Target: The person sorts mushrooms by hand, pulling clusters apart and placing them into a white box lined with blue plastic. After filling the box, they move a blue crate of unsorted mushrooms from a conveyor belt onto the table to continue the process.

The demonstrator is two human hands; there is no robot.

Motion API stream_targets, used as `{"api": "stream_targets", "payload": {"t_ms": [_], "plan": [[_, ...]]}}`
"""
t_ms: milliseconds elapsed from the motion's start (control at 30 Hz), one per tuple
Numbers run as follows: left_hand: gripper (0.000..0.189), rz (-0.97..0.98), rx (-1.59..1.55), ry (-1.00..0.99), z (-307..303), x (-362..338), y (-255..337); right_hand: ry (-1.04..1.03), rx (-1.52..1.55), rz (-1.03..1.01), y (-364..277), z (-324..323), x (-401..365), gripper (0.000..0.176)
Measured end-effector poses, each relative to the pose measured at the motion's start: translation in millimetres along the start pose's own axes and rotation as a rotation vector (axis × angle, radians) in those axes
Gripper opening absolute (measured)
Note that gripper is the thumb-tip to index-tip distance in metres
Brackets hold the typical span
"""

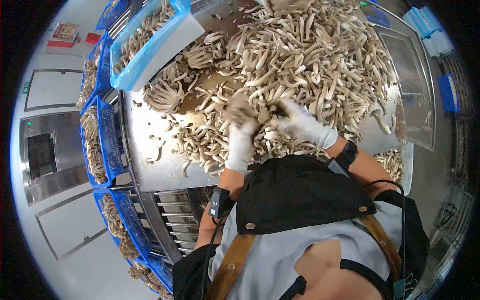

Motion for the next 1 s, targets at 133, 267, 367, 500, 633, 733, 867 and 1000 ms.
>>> {"api": "stream_targets", "payload": {"t_ms": [133,267,367,500,633,733,867,1000], "plan": [[0.031,0.053,-0.212,0.006,-14,0,-9,-0.038,0.373,0.091,2,5,-1,0.059],[0.033,0.082,0.376,-0.089,6,-4,-10,0.044,0.046,-0.060,-14,5,-11,0.060],[0.042,0.050,-0.169,0.035,19,-17,10,0.127,-0.069,-0.115,-5,-5,-16,0.063],[0.034,0.105,0.553,-0.245,65,-34,34,0.286,0.276,-0.112,-5,-6,-13,0.042],[0.025,0.111,0.050,0.095,27,-20,25,0.158,0.360,0.038,-20,-14,-16,0.033],[0.035,0.084,-0.096,0.107,39,-26,39,0.178,0.298,-0.012,-17,-15,-17,0.032],[0.041,0.145,-0.040,0.035,37,-24,23,0.090,0.327,0.118,-6,-8,-17,0.041],[0.030,-0.036,0.192,-0.101,35,-34,17,0.139,0.241,-0.041,33,3,-12,0.041]]}}
Point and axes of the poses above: each hand's wrist, its own x-axis towards the middle knuckle, its own z-axis out of the palm, y = z × x, the point moved 7 cm from there along x, towards the middle knuckle, and after that the axes turned 3 degrees about x, right-handed, at the moved point
